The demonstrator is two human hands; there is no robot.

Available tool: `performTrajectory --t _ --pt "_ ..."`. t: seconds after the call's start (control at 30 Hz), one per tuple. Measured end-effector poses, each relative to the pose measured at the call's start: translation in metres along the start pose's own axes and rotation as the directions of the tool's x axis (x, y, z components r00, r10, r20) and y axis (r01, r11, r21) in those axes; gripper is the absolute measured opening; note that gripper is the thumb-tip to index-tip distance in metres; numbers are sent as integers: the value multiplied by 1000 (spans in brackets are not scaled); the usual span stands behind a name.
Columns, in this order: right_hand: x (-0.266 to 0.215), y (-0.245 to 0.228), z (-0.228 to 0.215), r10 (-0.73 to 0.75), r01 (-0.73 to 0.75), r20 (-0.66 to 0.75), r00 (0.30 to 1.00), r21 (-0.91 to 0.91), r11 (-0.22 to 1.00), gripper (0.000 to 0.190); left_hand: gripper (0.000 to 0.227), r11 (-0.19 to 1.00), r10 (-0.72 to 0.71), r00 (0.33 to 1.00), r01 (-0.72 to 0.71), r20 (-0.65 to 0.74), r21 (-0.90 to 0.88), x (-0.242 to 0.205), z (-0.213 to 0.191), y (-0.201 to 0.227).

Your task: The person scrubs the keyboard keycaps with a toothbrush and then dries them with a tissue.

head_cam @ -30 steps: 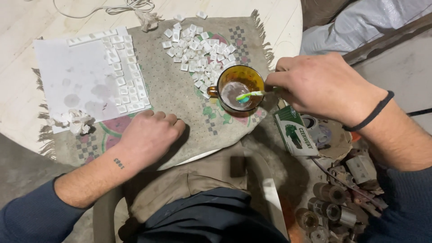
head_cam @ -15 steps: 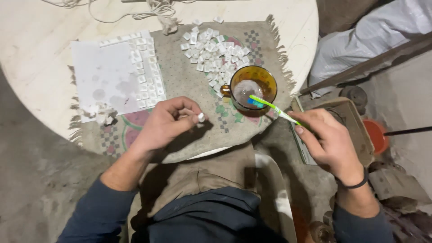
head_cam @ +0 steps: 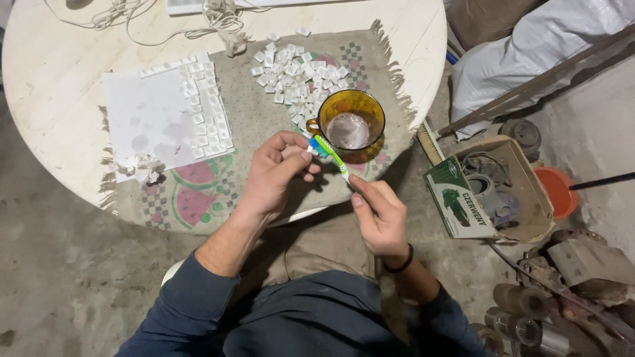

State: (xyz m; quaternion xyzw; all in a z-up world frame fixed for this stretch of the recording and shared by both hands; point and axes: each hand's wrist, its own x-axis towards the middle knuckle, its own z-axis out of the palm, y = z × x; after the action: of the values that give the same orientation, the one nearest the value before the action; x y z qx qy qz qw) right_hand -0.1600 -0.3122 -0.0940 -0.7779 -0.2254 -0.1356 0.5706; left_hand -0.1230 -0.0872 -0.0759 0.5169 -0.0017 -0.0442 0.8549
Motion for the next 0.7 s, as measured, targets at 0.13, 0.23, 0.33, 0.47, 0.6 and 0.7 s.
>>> performTrajectory --t 0.13,0.23,0.33,0.47,0.6,0.7 --pt "-5 4 7 -42 41 -23 999 -24 999 32 20 999 23 999 -24 -36 -23 -3 5 -3" --pt "-9 9 12 -75 70 -50 996 -95 993 34 23 997 74 994 -73 -81 24 -7 6 -11" --pt "-6 6 14 -168 147 -80 983 -215 966 39 29 994 110 990 -109 -91 17 -9 6 -18" --pt "-1 3 15 -324 279 -66 944 -368 887 45 30 988 155 981 -152 -115 31 -13 9 -21" --pt "0 3 16 -368 326 -34 929 -394 859 47 33 981 195 976 -195 -96 10 -15 12 -23" --pt "-1 8 12 -369 335 -25 929 -364 869 45 31 977 214 968 -210 -132 44 -9 6 -21"
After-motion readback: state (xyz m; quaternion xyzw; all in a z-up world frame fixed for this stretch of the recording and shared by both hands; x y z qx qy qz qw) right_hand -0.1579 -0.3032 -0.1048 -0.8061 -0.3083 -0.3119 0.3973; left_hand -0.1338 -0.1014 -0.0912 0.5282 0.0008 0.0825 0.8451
